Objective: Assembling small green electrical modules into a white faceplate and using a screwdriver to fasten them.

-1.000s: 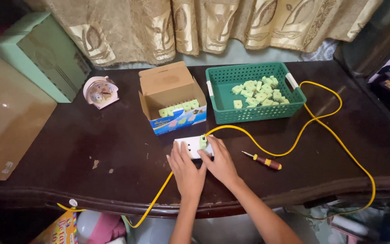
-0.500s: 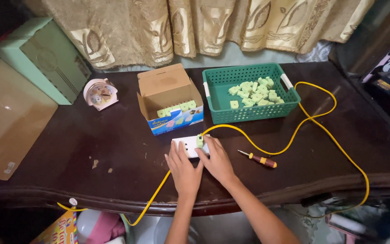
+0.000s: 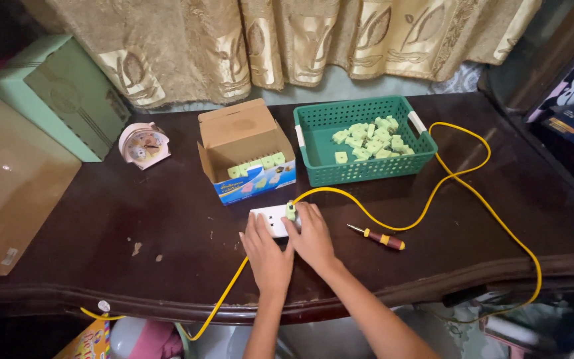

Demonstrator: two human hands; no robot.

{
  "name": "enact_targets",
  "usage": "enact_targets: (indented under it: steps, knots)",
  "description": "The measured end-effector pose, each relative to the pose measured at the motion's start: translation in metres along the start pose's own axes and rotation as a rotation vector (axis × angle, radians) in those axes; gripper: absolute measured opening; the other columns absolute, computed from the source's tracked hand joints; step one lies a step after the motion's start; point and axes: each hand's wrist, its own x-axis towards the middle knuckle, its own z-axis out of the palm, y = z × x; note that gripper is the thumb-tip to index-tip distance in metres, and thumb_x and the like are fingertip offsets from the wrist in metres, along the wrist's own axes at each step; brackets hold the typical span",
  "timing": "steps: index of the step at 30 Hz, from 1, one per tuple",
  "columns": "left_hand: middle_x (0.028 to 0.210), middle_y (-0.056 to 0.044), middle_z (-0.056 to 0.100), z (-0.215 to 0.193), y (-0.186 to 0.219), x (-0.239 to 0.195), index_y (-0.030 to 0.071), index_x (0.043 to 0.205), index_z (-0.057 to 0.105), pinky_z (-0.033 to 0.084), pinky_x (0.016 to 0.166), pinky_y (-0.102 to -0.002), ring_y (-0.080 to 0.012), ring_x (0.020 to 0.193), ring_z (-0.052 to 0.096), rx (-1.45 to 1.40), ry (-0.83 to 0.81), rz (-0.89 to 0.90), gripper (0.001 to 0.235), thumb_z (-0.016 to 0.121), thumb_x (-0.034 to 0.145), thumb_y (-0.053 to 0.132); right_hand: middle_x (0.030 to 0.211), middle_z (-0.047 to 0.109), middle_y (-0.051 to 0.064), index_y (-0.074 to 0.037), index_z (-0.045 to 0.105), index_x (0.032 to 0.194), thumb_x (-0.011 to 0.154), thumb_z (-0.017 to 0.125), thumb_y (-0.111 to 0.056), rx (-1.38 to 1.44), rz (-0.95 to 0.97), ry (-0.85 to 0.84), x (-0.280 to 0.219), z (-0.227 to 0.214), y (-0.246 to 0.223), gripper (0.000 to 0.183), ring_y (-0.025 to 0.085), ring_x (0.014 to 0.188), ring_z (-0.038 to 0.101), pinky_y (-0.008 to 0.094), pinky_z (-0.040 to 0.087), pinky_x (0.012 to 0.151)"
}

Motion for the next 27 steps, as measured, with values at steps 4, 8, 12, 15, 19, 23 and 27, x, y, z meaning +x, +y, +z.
enact_targets:
  steps: [4,8,12,15,19,23,27]
  knots:
    - [0.172,-0.025,0.042,-0.001,0.0,-0.001,0.0,0.165,0.044,0.025,0.14,-0.064,-0.0423,0.158,0.047,-0.029,0.006,-0.008,0.097,0.093,0.089,0.036,0.112,0.077,0.02,0.004,0.071,0.127,0.104,0.084,-0.024,0.011,0.005,0.023,-0.005,0.005,0.002,0.039,0.039,0.112,0.076,0.047,0.064,0.095]
    - [0.175,-0.027,0.042,0.0,-0.004,-0.001,-0.001,0.165,0.042,0.024,0.137,-0.065,-0.0428,0.164,0.04,-0.058,0.06,0.069,0.081,0.078,0.104,0.038,0.128,0.074,0.019,0.001,0.063,0.132,0.114,0.066,-0.032,0.067,0.123,-0.13,-0.006,0.004,0.002,0.037,0.037,0.121,0.066,0.05,0.056,0.093]
    - [0.176,-0.026,0.04,0.002,-0.004,-0.001,-0.001,0.166,0.04,0.024,0.137,-0.064,-0.042,0.165,0.038,-0.053,0.059,0.081,0.088,0.078,0.103,0.047,0.125,0.074,0.016,-0.005,0.058,0.141,0.113,0.066,-0.032,0.164,0.245,0.001,-0.008,0.0,0.004,0.04,0.039,0.113,0.075,0.048,0.056,0.093]
    - [0.176,-0.026,0.041,-0.001,-0.002,-0.001,-0.001,0.166,0.04,0.026,0.136,-0.064,-0.0412,0.165,0.038,-0.039,0.062,0.089,0.089,0.076,0.104,0.05,0.125,0.069,0.019,0.001,0.063,0.138,0.11,0.074,-0.036,0.166,0.271,0.056,-0.011,0.002,0.007,0.047,0.034,0.113,0.071,0.044,0.058,0.096]
    - [0.176,-0.026,0.041,0.0,-0.003,-0.002,-0.002,0.166,0.041,0.024,0.137,-0.064,-0.0412,0.165,0.038,-0.048,0.051,0.076,0.089,0.078,0.104,0.049,0.129,0.069,0.017,-0.003,0.064,0.138,0.111,0.07,-0.037,0.197,0.335,-0.004,-0.005,-0.008,-0.002,0.044,0.031,0.116,0.072,0.043,0.058,0.097]
    - [0.177,-0.027,0.04,0.001,-0.004,-0.002,-0.002,0.167,0.04,0.025,0.137,-0.064,-0.0426,0.165,0.038,-0.048,0.068,0.098,0.084,0.077,0.105,0.04,0.127,0.071,0.018,-0.001,0.064,0.126,0.113,0.065,-0.035,0.107,0.195,-0.146,0.001,-0.009,-0.007,0.036,0.034,0.132,0.061,0.05,0.057,0.1]
    - [0.175,-0.027,0.043,0.001,-0.004,-0.003,-0.002,0.165,0.043,0.028,0.136,-0.065,-0.0431,0.163,0.041,-0.032,0.102,0.117,0.08,0.078,0.104,0.036,0.128,0.066,0.017,0.001,0.064,0.126,0.113,0.066,-0.035,0.056,0.108,-0.145,0.003,-0.005,-0.004,0.038,0.035,0.128,0.058,0.049,0.053,0.105]
